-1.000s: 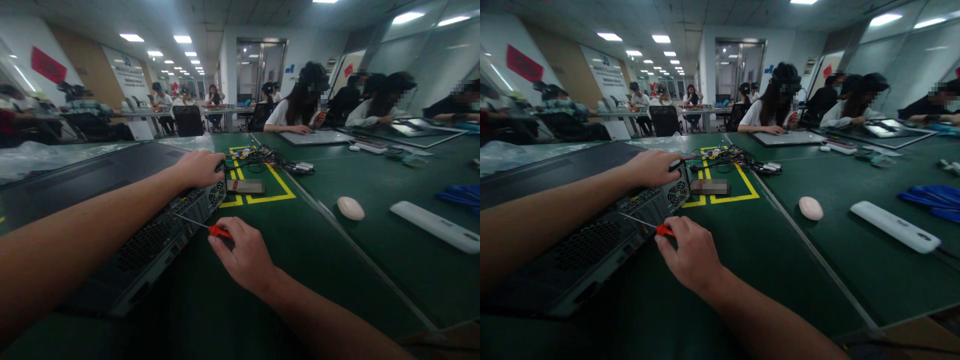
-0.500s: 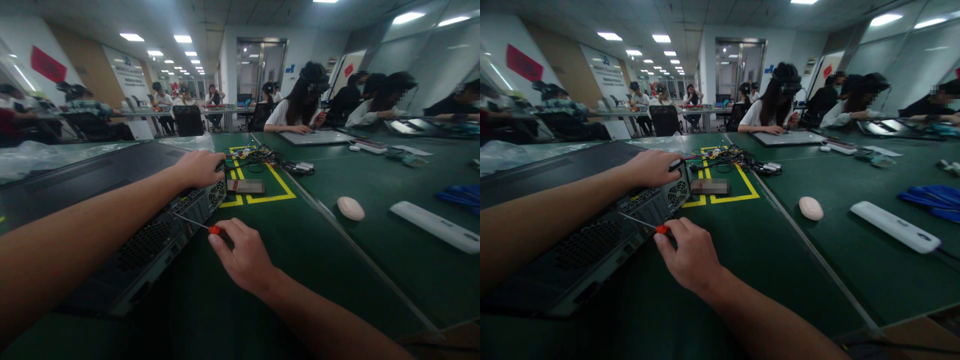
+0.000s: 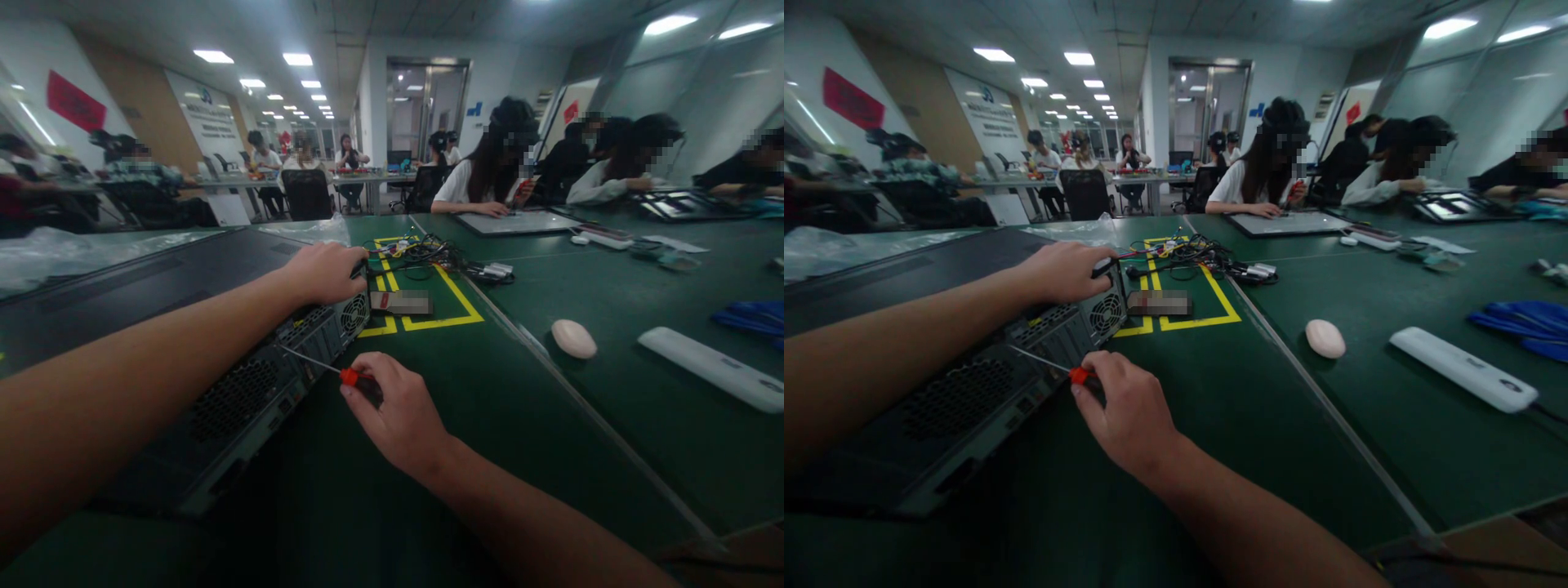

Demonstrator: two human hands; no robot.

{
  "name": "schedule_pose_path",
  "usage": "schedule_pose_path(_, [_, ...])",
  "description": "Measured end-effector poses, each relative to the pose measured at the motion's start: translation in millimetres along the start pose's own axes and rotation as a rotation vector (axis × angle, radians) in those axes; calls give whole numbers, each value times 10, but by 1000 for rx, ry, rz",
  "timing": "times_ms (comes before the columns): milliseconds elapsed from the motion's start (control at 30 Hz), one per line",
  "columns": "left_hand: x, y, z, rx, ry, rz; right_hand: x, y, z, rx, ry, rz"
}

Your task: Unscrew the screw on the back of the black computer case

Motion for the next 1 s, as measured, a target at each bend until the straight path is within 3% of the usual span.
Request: schedule_pose_path(1000, [4,-7,2,-21,-14,3,11,22,-20,-30,22,-34])
Point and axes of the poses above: each hand's wrist, its own z-axis towards the middle knuckle, its own y-axis out of the back of the hand, x = y × z, the point moved 5 cm from there along z, towards the middle knuckle, and after that the axes turned 9 degrees about -z, right-handed, at the moved point
